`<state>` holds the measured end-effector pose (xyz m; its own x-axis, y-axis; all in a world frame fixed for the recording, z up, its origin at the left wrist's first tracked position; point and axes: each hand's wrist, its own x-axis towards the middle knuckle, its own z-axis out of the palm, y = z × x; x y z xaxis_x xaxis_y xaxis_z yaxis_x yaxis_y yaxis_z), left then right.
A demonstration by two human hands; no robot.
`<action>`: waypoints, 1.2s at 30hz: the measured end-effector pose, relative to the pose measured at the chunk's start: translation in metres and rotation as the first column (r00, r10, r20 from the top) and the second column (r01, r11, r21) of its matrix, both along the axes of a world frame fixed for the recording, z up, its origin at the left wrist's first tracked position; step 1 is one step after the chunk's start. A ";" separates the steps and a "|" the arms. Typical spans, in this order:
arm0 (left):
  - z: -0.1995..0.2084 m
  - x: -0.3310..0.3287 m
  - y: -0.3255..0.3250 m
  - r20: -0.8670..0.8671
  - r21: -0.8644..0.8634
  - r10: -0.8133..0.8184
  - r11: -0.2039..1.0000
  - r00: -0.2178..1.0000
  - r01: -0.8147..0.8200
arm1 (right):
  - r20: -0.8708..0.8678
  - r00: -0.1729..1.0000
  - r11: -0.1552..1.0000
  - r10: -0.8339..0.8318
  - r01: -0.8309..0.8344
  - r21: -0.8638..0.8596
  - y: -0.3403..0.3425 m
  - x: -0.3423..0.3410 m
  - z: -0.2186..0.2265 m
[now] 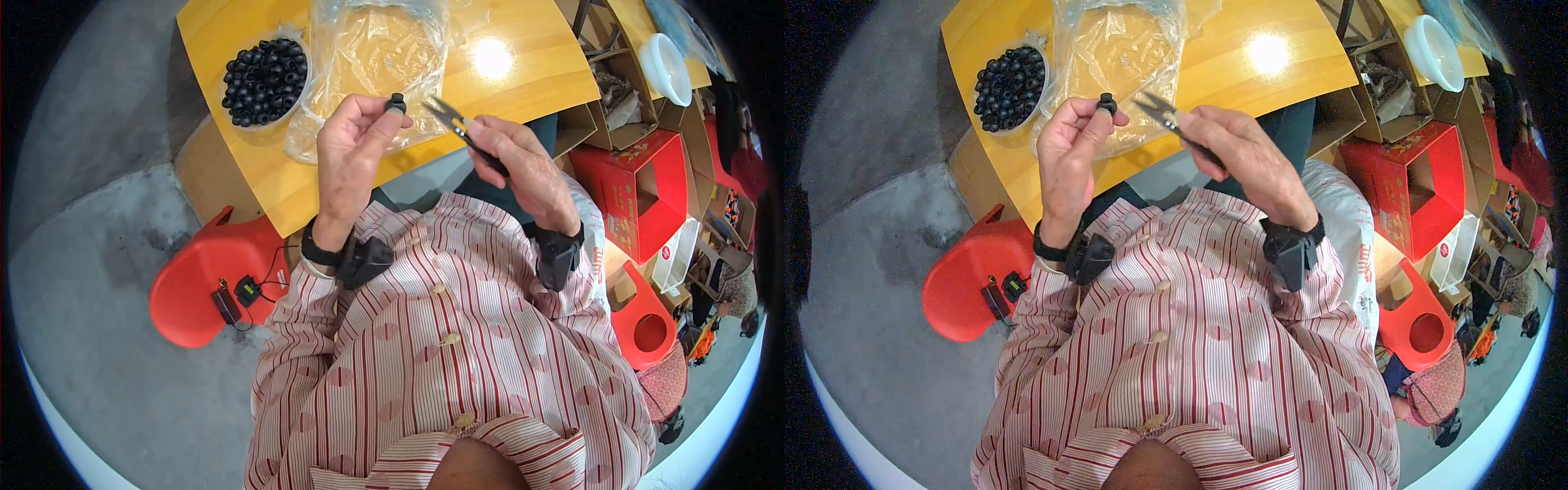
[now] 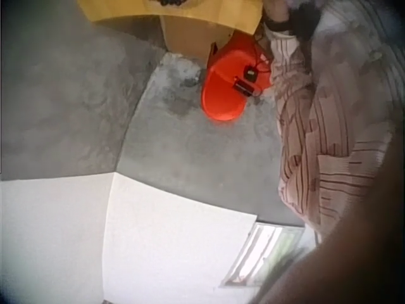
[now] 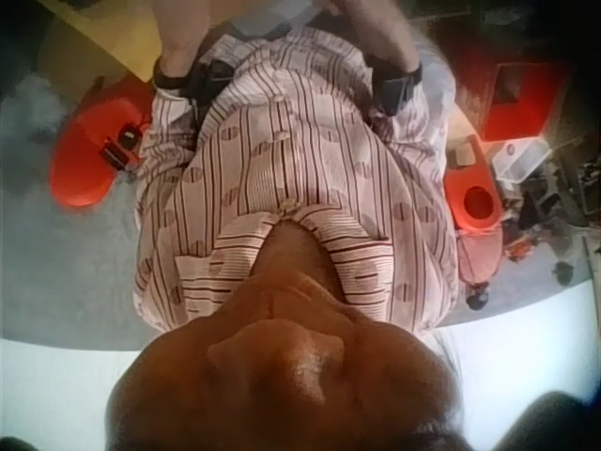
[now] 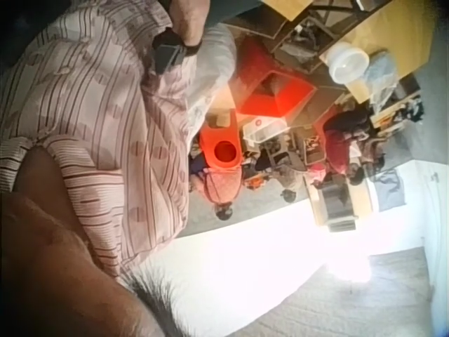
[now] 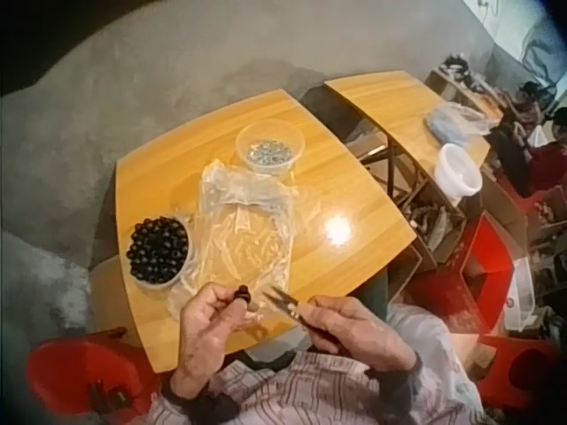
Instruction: The person trims plastic pieces using thread snips and assembles small components into the pieces by hand.
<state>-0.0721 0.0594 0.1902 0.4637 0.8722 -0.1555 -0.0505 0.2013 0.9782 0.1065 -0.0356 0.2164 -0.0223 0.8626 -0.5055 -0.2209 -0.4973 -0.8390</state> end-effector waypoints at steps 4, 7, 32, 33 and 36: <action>0.003 -0.003 -0.001 0.151 -0.165 -0.089 0.980 0.985 0.114 | 0.275 0.957 0.993 -0.094 0.072 0.090 0.009 0.015 -0.028; 0.005 -0.005 -0.003 0.153 -0.139 -0.119 0.980 0.981 0.141 | 0.613 0.781 0.982 -0.120 0.003 0.189 0.020 0.024 -0.053; 0.014 -0.010 -0.003 0.166 -0.266 -0.208 0.932 0.964 0.247 | 0.884 0.119 0.614 -0.452 -0.677 0.406 0.031 -0.007 -0.009; 0.013 -0.010 -0.003 0.173 -0.287 -0.219 0.922 0.960 0.262 | 0.884 0.120 0.615 -0.452 -0.677 0.406 0.031 -0.009 -0.009; 0.009 -0.010 -0.004 0.180 -0.309 -0.232 0.909 0.956 0.279 | 0.875 0.117 0.573 -0.469 -0.714 0.402 0.030 -0.011 -0.008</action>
